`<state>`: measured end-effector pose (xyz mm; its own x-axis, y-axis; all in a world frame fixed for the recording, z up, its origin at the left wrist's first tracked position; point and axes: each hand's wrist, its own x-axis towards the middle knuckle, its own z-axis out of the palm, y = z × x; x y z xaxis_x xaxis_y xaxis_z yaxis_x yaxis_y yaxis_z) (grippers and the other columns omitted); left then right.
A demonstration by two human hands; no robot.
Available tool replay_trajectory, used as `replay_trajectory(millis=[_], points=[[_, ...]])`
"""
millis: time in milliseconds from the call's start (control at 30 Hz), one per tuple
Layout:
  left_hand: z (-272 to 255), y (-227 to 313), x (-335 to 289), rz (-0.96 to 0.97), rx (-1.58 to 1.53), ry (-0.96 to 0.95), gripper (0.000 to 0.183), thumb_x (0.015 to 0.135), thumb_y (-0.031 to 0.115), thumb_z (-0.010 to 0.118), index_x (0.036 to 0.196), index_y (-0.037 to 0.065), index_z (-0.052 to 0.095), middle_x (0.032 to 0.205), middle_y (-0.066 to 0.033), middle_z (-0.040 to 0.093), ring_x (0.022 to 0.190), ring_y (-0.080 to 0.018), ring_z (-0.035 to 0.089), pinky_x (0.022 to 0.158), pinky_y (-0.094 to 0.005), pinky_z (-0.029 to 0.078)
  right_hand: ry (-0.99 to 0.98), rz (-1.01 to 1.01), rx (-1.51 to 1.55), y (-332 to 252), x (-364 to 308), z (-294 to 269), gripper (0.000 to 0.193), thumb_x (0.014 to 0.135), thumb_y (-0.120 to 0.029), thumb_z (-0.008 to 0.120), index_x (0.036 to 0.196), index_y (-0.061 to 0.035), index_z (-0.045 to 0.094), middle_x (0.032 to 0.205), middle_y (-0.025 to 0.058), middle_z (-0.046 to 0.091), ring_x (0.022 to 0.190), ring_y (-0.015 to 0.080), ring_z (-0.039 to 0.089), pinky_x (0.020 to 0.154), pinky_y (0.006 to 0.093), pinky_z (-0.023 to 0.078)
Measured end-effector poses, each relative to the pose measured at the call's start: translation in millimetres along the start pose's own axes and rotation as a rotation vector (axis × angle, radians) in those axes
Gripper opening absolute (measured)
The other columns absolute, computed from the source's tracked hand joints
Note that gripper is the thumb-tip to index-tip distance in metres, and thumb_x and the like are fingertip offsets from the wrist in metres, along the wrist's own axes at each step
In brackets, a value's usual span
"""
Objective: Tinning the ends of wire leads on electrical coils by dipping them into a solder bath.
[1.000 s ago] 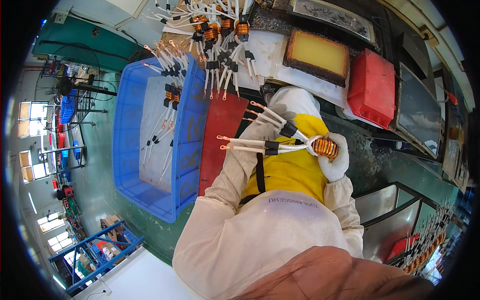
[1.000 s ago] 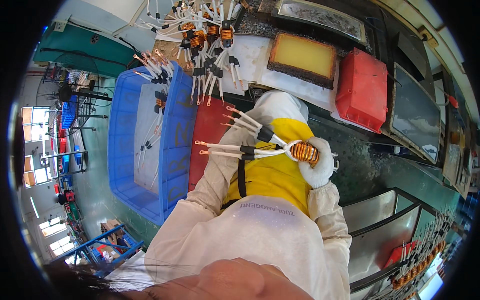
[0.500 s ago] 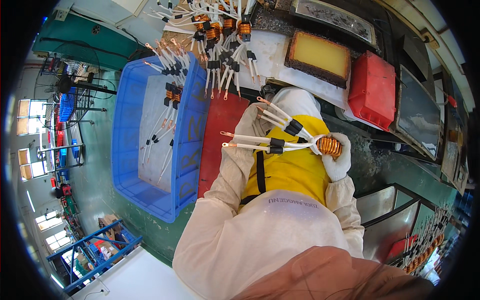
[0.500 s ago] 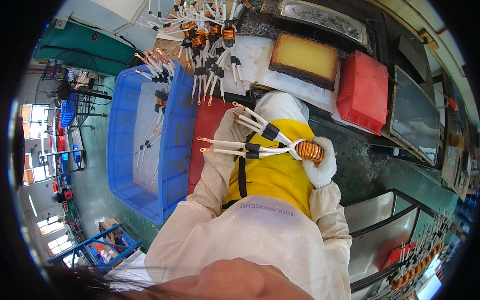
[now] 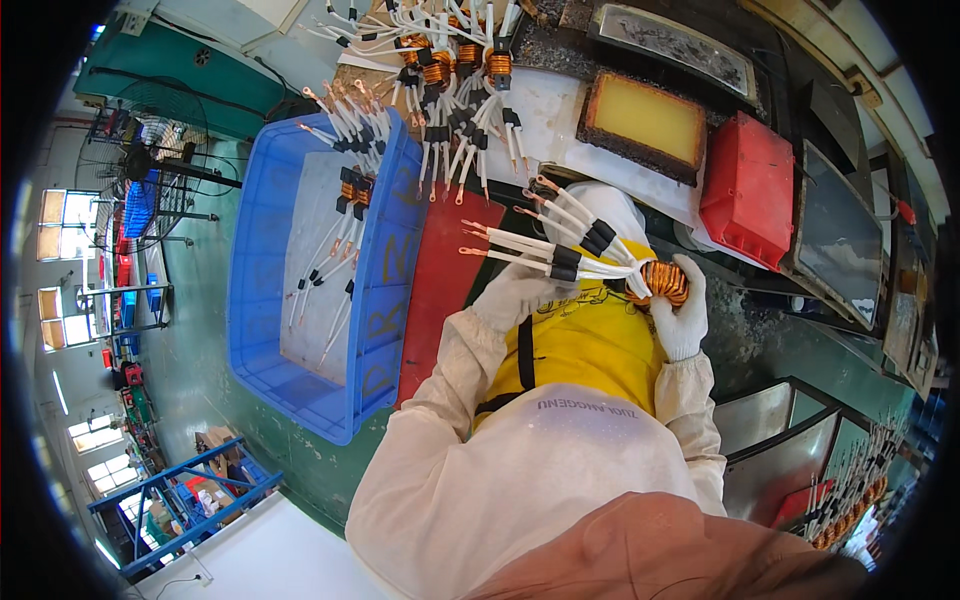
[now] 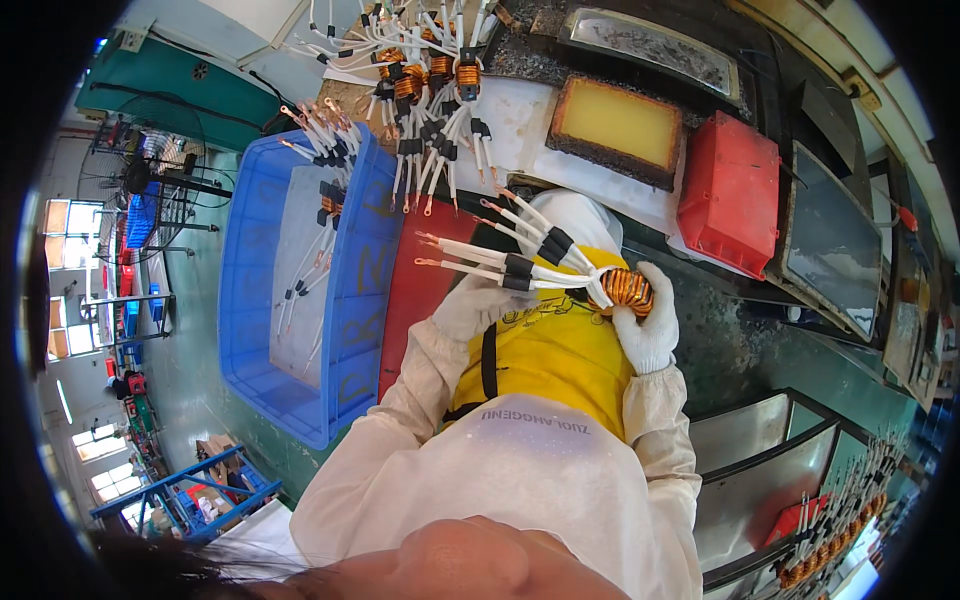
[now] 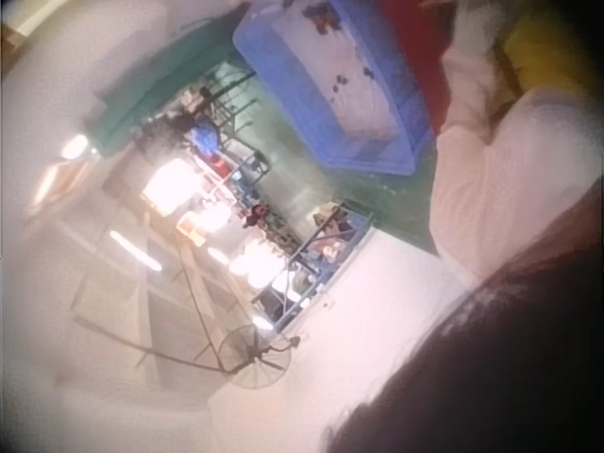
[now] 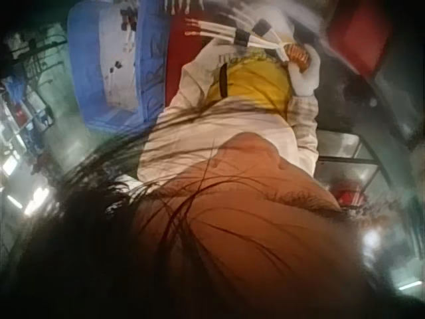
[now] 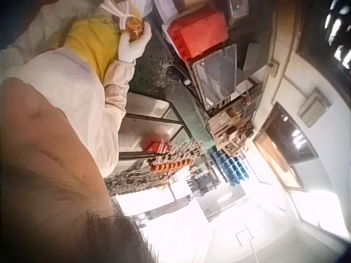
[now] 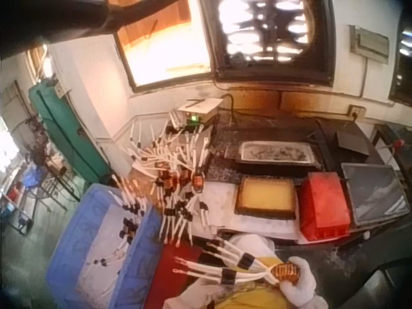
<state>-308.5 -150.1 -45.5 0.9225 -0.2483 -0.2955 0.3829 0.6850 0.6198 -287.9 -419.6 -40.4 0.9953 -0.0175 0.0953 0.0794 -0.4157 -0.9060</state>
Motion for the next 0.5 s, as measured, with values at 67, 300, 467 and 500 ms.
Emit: replay_trajectory(millis=[67, 300, 467, 500], points=[[15, 3, -3, 0.053, -0.008, 0.040, 0.038, 0.097, 0.011, 0.057, 0.132, 0.000, 0.048, 0.116, -0.0114, 0.063, 0.102, -0.0193, 0.065, 0.085, -0.0300, 0.057, -0.002, 0.002, -0.001, 1, 0, 1, 0.058, 0.072, 0.002, 0.065, 0.129, -0.0060, 0.053, 0.117, 0.0132, 0.062, 0.105, 0.0236, 0.064, 0.094, 0.0303, 0.049], [26, 16, 2, 0.279, -0.049, 0.271, 0.032, 0.097, 0.012, 0.056, 0.127, 0.003, 0.051, 0.110, -0.0097, 0.063, 0.097, -0.0170, 0.063, 0.079, -0.0289, 0.055, -0.002, 0.041, -0.004, -6, -4, 4, 0.060, 0.073, 0.007, 0.054, 0.132, -0.0024, 0.049, 0.124, 0.0129, 0.057, 0.111, 0.0211, 0.059, 0.099, 0.0300, 0.045], [25, 25, -7, 0.325, 0.086, 0.347, 0.020, 0.094, 0.010, 0.059, 0.112, 0.002, 0.055, 0.100, -0.0103, 0.065, 0.087, -0.0172, 0.066, 0.078, -0.0300, 0.056, 0.056, 0.036, -0.011, -7, -1, 7, 0.059, 0.073, 0.006, 0.056, 0.131, -0.0042, 0.050, 0.123, 0.0132, 0.058, 0.109, 0.0223, 0.061, 0.098, 0.0301, 0.047], [23, 24, -10, 0.319, 0.187, 0.380, 0.018, 0.093, 0.007, 0.060, 0.110, 0.001, 0.055, 0.099, -0.0111, 0.066, 0.087, -0.0184, 0.068, 0.080, -0.0318, 0.058, 0.082, 0.004, -0.045, -5, 0, 7, 0.059, 0.073, 0.005, 0.058, 0.131, -0.0057, 0.051, 0.122, 0.0136, 0.060, 0.106, 0.0234, 0.064, 0.095, 0.0300, 0.048]])
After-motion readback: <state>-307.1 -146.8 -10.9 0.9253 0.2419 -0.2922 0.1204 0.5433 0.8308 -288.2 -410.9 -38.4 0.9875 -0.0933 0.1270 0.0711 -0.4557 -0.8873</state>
